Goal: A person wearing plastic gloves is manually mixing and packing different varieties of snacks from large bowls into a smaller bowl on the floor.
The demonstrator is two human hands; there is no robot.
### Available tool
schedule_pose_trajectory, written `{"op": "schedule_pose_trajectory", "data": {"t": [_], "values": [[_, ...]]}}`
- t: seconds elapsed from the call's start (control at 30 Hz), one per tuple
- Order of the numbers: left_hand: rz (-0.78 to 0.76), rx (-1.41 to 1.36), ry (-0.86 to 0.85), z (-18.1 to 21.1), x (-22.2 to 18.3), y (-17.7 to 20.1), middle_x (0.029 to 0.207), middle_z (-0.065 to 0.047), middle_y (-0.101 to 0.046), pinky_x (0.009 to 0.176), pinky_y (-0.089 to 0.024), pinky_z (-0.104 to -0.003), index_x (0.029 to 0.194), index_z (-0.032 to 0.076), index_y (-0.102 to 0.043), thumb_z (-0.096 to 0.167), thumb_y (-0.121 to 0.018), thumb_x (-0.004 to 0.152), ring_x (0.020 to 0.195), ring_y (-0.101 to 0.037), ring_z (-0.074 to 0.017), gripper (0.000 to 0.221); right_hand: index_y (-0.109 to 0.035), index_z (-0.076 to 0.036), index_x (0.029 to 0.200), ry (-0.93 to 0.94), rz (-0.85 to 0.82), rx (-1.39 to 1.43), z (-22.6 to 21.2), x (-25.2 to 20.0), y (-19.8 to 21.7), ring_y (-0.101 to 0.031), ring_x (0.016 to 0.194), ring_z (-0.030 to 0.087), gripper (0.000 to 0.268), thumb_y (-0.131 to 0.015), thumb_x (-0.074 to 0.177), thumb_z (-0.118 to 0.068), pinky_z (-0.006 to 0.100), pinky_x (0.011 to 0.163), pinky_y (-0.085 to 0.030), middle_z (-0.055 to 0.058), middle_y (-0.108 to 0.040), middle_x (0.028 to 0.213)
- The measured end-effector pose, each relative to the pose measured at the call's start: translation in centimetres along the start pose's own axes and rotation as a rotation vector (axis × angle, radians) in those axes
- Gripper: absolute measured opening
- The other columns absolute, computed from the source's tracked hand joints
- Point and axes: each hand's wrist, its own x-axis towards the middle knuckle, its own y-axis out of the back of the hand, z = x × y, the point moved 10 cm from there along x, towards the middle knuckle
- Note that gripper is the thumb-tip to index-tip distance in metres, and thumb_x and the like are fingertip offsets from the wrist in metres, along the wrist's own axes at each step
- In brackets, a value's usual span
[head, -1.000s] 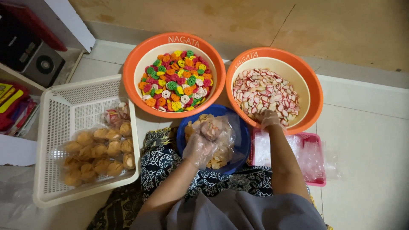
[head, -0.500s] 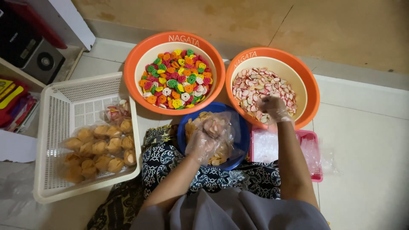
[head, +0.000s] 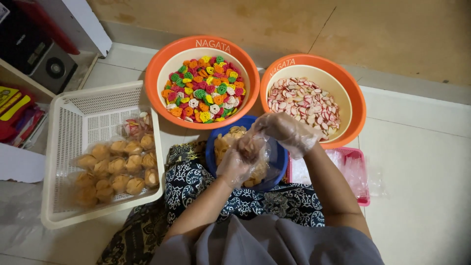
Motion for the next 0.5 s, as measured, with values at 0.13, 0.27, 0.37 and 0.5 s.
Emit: {"op": "schedule_pose_trajectory", "data": {"t": [0.13, 0.27, 0.37, 0.5], "values": [[0.215, -0.133, 0.066, -1.0, -0.6, 1.4, 0.063, -0.004, -0.061, 0.091, -0.056, -0.048, 0.069, 0.014, -0.052, 0.034, -0.065, 0.098, 0.072, -0.068, -0.0269, 0.038, -0.079, -0.015, 0.107, 0.072, -0.2, -0.068, -3.0, -0.5, -1.3, -0.072, 0.105, 0.022, 0.028, -0.07, 0.084, -0.005, 0.028, 0.097, -0.052, 0.007, -0.075, 0.109], [0.198, 0.053, 0.012, -0.6, 0.3, 2.6, 0.07, -0.006, -0.065, 0.094, -0.053, -0.05, 0.069, 0.015, -0.054, 0.045, -0.057, 0.102, 0.076, -0.07, -0.0267, 0.044, -0.075, -0.008, 0.12, -0.045, -0.187, 0.227, -8.3, -3.5, -0.4, -0.065, 0.114, 0.024, 0.039, -0.056, 0.085, -0.003, 0.028, 0.111, -0.044, 0.009, -0.07, 0.113], [0.19, 0.096, -0.007, -1.2, 0.1, 2.8, 0.083, -0.005, -0.066, 0.108, -0.04, -0.055, 0.087, 0.02, -0.059, 0.056, -0.054, 0.101, 0.085, -0.068, -0.0248, 0.038, -0.073, -0.006, 0.125, -0.159, 0.008, 0.597, -9.5, -6.4, 0.0, -0.06, 0.113, 0.019, 0.046, -0.048, 0.086, -0.01, 0.03, 0.111, -0.041, 0.009, -0.065, 0.108], [0.25, -0.096, -0.001, -1.5, 2.7, 5.5, 0.097, -0.008, -0.062, 0.096, -0.052, -0.054, 0.093, 0.015, -0.054, 0.048, -0.067, 0.096, 0.095, -0.066, -0.0324, 0.036, -0.073, -0.007, 0.117, -0.072, 0.19, 0.485, -6.2, -4.2, 3.5, -0.063, 0.099, 0.017, 0.038, -0.06, 0.082, -0.009, 0.027, 0.092, -0.047, 0.007, -0.069, 0.102]]}}
